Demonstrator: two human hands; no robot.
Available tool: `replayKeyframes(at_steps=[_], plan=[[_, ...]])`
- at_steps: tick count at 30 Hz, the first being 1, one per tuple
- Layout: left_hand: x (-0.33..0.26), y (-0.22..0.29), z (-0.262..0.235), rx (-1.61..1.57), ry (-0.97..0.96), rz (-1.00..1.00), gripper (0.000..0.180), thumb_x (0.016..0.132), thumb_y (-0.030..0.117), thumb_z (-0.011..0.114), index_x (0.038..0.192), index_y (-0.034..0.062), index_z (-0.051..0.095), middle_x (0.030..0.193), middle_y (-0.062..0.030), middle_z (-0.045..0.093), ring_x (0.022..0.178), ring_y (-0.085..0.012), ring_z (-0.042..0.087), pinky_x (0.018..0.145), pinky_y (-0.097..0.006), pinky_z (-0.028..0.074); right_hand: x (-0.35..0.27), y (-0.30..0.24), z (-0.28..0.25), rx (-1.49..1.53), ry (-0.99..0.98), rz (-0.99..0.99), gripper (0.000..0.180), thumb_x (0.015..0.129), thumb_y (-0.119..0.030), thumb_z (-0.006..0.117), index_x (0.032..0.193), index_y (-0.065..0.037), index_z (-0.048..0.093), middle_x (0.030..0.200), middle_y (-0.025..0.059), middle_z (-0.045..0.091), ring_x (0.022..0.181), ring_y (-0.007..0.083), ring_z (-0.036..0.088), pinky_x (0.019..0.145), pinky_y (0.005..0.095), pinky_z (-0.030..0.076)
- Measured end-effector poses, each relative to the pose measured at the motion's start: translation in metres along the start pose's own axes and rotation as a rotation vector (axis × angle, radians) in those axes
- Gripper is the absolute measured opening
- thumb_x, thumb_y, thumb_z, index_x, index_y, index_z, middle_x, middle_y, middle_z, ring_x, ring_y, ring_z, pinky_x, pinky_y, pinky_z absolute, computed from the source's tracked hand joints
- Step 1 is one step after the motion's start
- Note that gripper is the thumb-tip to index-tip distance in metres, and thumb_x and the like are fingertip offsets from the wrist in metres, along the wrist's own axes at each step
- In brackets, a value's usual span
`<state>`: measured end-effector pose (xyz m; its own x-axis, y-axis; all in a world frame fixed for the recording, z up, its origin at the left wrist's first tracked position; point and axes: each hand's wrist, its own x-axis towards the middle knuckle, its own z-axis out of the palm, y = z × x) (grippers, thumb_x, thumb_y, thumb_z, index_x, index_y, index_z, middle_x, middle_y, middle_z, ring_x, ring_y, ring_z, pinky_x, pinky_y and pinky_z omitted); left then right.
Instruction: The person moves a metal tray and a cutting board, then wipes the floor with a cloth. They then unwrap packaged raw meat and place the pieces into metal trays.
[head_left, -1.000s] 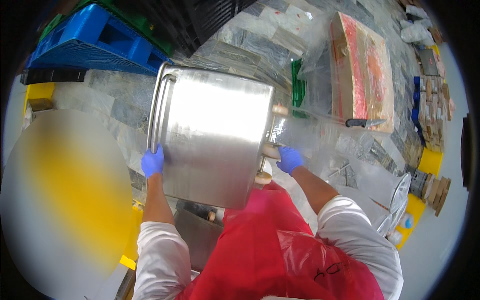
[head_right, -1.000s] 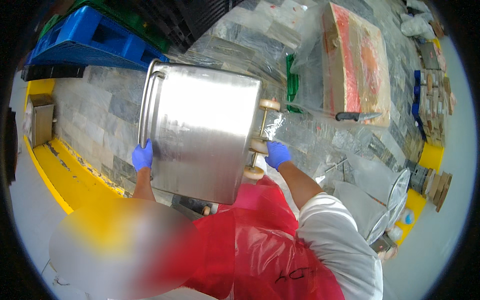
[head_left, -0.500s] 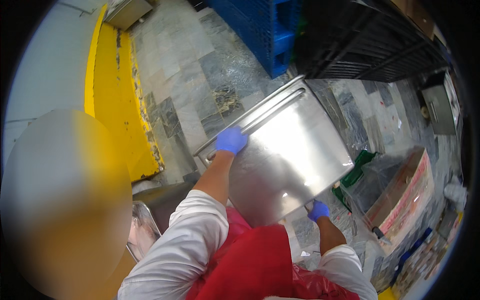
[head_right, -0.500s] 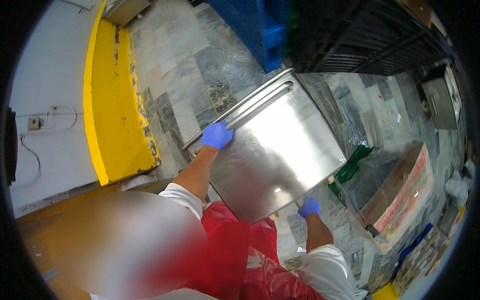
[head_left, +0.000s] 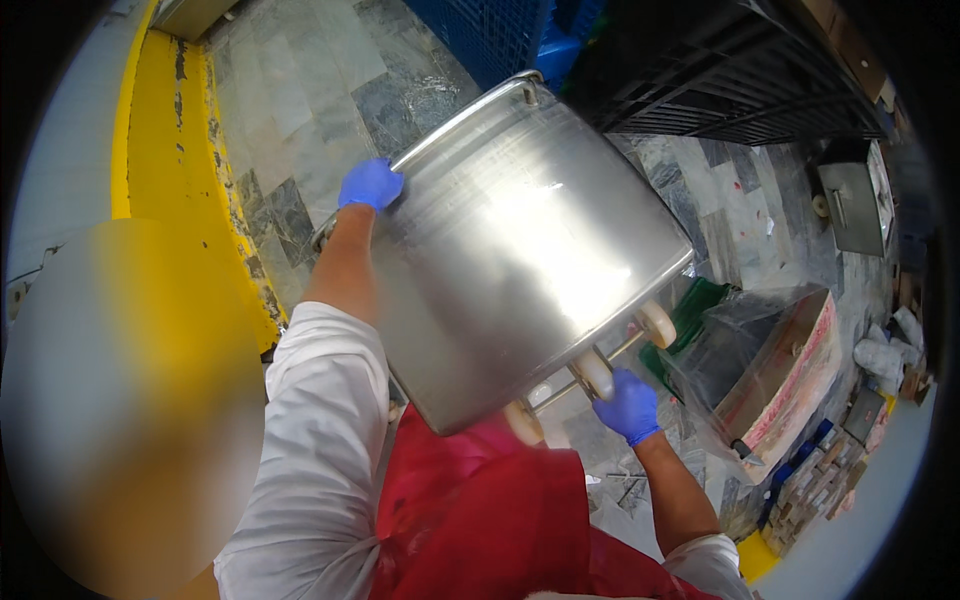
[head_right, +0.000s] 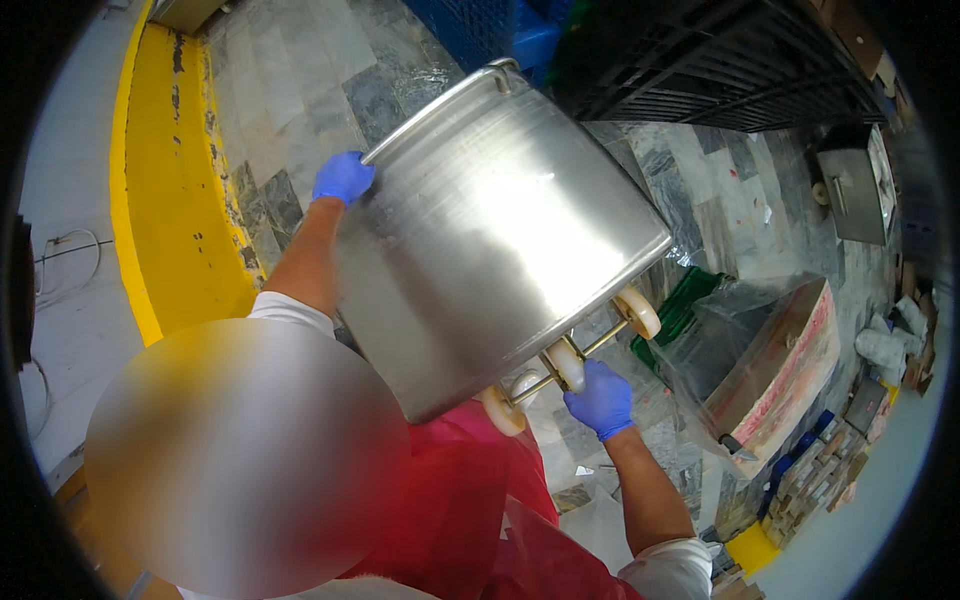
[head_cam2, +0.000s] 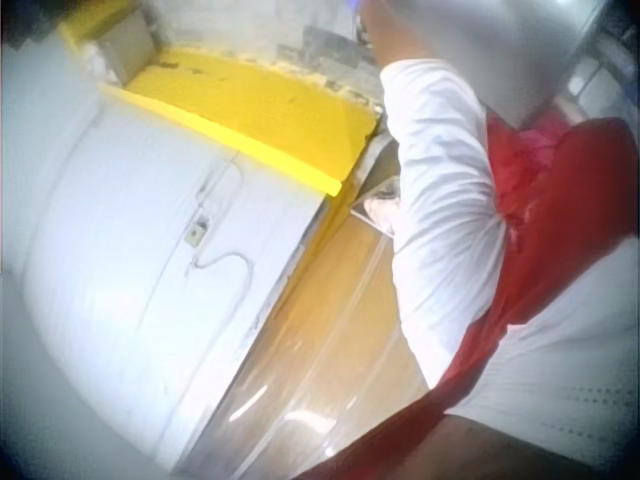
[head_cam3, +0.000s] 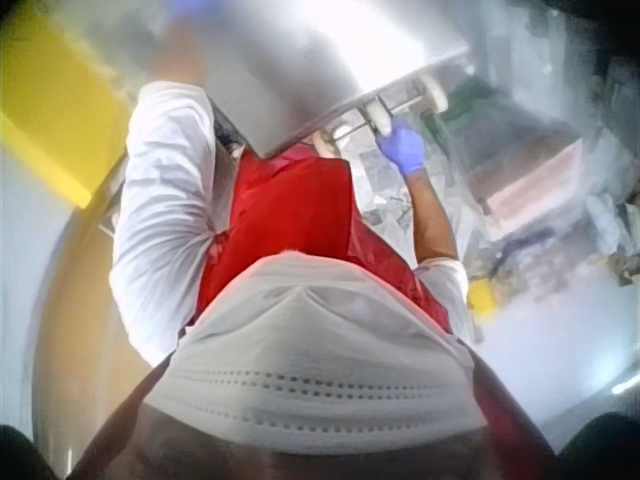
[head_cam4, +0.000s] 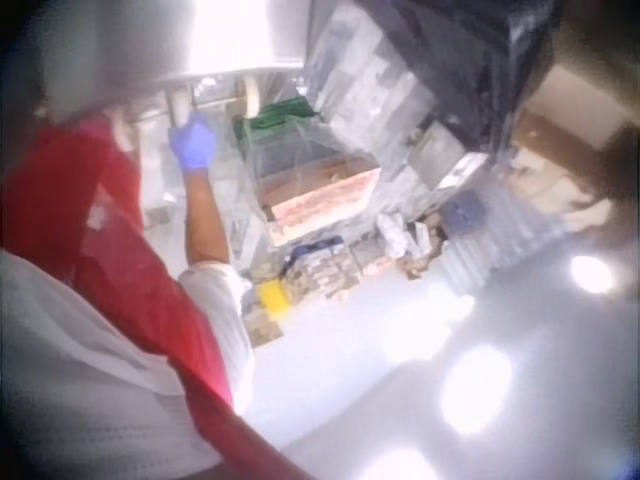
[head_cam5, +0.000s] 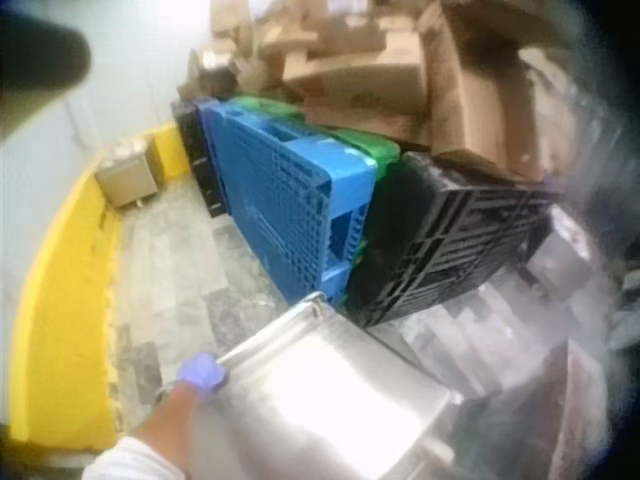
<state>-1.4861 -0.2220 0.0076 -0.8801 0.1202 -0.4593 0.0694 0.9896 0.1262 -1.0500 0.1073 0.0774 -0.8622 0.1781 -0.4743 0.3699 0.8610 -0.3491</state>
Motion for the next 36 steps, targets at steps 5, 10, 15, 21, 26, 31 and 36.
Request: replayKeyframes(at_steps=[5,10,15,21,26,31,36], plan=[[0.041,-0.027,0.008,-0.009,0.022,-0.035,0.04,0.081,0.032,0.052,0.111,0.0102,0.068,0.113,-0.0199,0.064,0.106,-0.0374,0.061,0.093,-0.043,0.048,0.024,-0.032,-0.008,0.015,-0.052,0.058,0.039,0.066,-0.027,0.073,0.092,-0.002,0.058,0.088,0.02,0.064,0.081,0.0377,0.064,0.071,0.0454,0.052],[0.046,-0.026,-0.004,-0.028,0.048,-0.032,0.04,0.08,0.031,0.052,0.11,0.0086,0.068,0.114,-0.0198,0.064,0.106,-0.0376,0.061,0.093,-0.043,0.048,0.039,-0.056,-0.017,0.011,-0.056,0.087,0.035,0.066,-0.026,0.073,0.088,-0.003,0.058,0.083,0.019,0.064,0.077,0.0375,0.064,0.069,0.0456,0.052],[0.051,-0.028,-0.007,-0.03,0.048,-0.024,0.04,0.08,0.03,0.052,0.109,0.0085,0.068,0.113,-0.0196,0.064,0.106,-0.0374,0.061,0.093,-0.043,0.048,0.042,-0.063,-0.023,0.047,-0.025,0.073,0.03,0.066,-0.026,0.072,0.082,-0.005,0.058,0.078,0.0184,0.063,0.073,0.0381,0.064,0.066,0.0452,0.052],[0.051,-0.028,-0.002,-0.036,0.071,-0.038,0.04,0.079,0.03,0.053,0.11,0.0091,0.068,0.113,-0.0203,0.064,0.106,-0.0375,0.061,0.093,-0.043,0.048,0.041,-0.058,-0.02,0.088,0.028,0.03,0.029,0.063,-0.022,0.072,0.081,-0.004,0.058,0.076,0.0202,0.063,0.071,0.0388,0.063,0.063,0.0451,0.052],[0.048,-0.024,0.0,0.004,0.07,-0.067,0.04,0.08,0.03,0.053,0.111,0.0096,0.068,0.113,-0.0207,0.064,0.105,-0.0383,0.061,0.093,-0.043,0.048,0.033,-0.045,-0.012,0.122,0.097,-0.036,0.028,0.065,-0.023,0.072,0.079,-0.005,0.056,0.074,0.0182,0.062,0.068,0.0378,0.063,0.062,0.0454,0.051],[0.027,-0.012,0.003,0.053,0.084,-0.029,0.039,0.081,0.032,0.053,0.11,0.0105,0.068,0.108,-0.0198,0.066,0.102,-0.0377,0.062,0.09,-0.044,0.049,0.021,-0.021,0.006,0.134,0.124,-0.056,0.028,0.066,-0.024,0.072,0.078,-0.006,0.054,0.072,0.0173,0.06,0.066,0.0372,0.062,0.06,0.0454,0.051],[-0.012,0.012,0.012,0.129,0.136,-0.007,0.038,0.082,0.033,0.052,0.111,0.0125,0.067,0.106,-0.0187,0.067,0.099,-0.0365,0.063,0.088,-0.044,0.05,0.0,0.013,0.033,0.166,0.148,-0.075,0.028,0.066,-0.024,0.072,0.078,-0.006,0.054,0.072,0.0176,0.061,0.067,0.0372,0.063,0.06,0.0454,0.052]])
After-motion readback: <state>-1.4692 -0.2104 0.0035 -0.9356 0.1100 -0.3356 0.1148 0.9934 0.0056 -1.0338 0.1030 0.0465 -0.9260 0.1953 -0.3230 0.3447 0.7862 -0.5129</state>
